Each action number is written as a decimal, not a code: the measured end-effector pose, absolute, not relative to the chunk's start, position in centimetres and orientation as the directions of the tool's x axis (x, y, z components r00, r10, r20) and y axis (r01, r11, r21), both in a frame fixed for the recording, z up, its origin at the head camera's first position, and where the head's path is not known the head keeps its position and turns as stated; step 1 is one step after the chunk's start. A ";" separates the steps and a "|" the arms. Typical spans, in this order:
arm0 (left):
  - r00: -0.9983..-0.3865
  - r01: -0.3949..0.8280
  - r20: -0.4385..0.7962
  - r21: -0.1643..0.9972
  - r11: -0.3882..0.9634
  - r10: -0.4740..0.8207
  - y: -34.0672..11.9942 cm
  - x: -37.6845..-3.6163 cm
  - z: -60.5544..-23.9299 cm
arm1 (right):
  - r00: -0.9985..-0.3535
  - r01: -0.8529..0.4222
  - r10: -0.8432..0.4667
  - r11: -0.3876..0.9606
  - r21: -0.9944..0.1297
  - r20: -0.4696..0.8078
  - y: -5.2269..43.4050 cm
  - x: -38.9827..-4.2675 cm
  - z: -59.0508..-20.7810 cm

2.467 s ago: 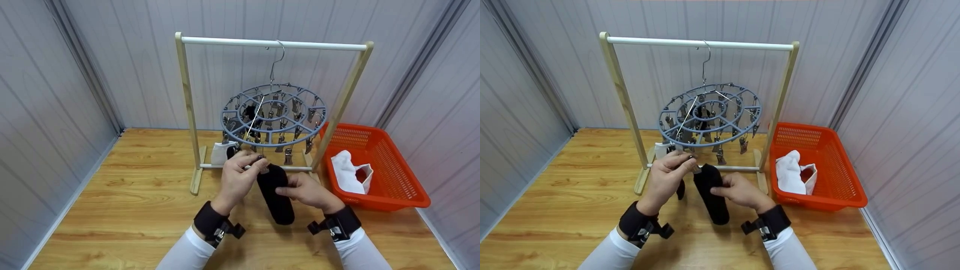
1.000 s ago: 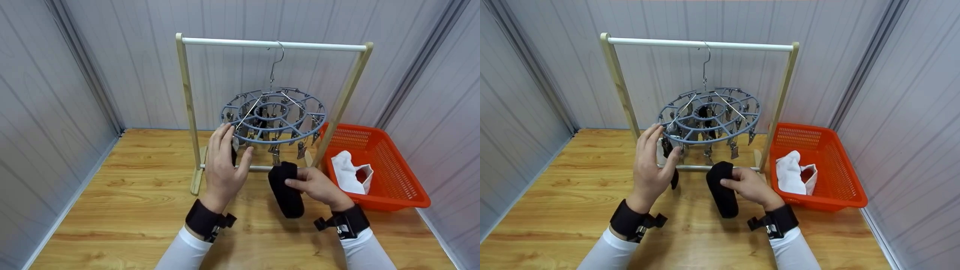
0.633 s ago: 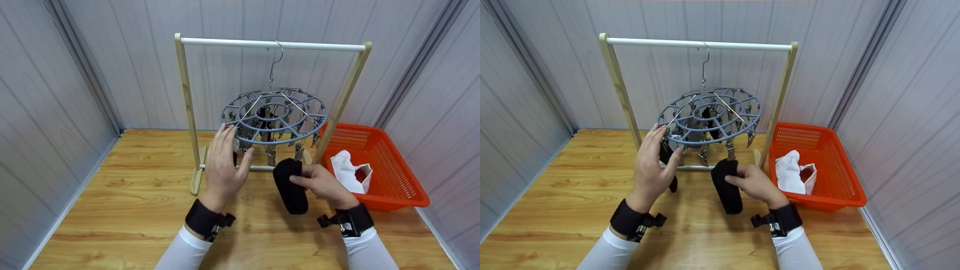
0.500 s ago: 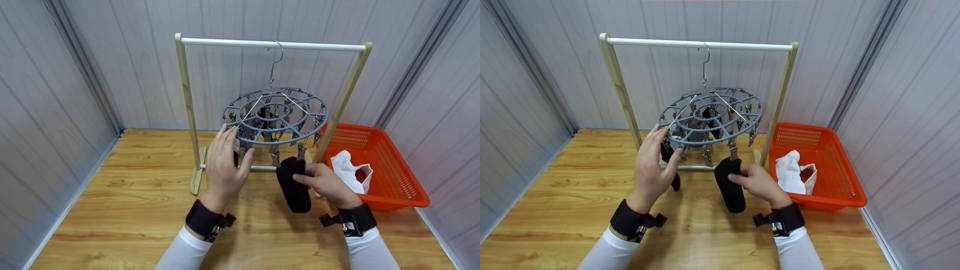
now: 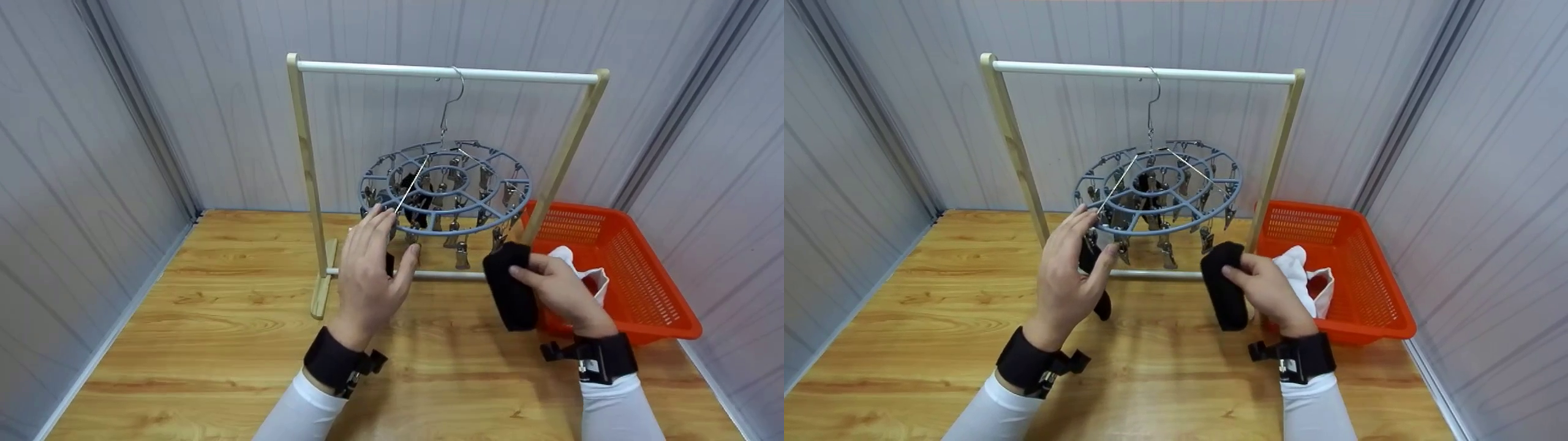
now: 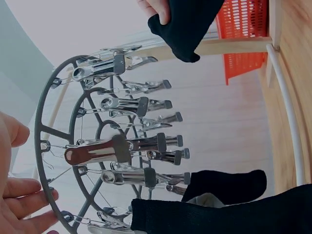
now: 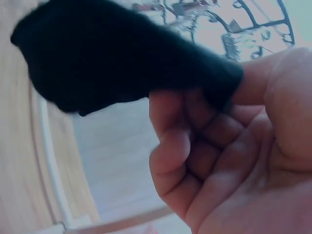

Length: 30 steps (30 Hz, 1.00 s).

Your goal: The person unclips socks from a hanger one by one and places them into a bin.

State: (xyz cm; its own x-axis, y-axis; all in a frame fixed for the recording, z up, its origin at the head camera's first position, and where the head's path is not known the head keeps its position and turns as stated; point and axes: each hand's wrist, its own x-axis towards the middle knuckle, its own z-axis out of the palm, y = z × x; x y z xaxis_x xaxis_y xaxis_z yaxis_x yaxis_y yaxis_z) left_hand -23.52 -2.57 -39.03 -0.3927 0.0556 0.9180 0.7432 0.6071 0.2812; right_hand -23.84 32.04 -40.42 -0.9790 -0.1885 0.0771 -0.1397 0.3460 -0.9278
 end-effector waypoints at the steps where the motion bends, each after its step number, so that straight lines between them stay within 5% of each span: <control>1: -0.395 0.744 0.917 0.283 0.605 0.058 -2.5 -23.5 -39.0 | -0.983 -0.134 -0.165 0.337 -0.932 0.082 32.4 -23.8 -40.2; 10: -0.396 0.748 0.916 0.277 0.603 0.070 -2.3 -23.4 -39.0 | -0.982 -0.068 0.152 0.274 -0.959 0.113 35.3 -23.6 -39.5; 18: -0.386 0.757 0.919 0.263 0.598 0.084 -2.4 -23.3 -39.1 | -0.834 0.019 0.472 0.543 -0.840 0.286 36.7 -24.1 -39.9; 30: -0.383 0.758 0.919 0.256 0.600 0.091 -2.2 -23.4 -39.2 | -0.967 0.004 0.170 0.756 -0.654 0.191 38.8 -25.1 -41.8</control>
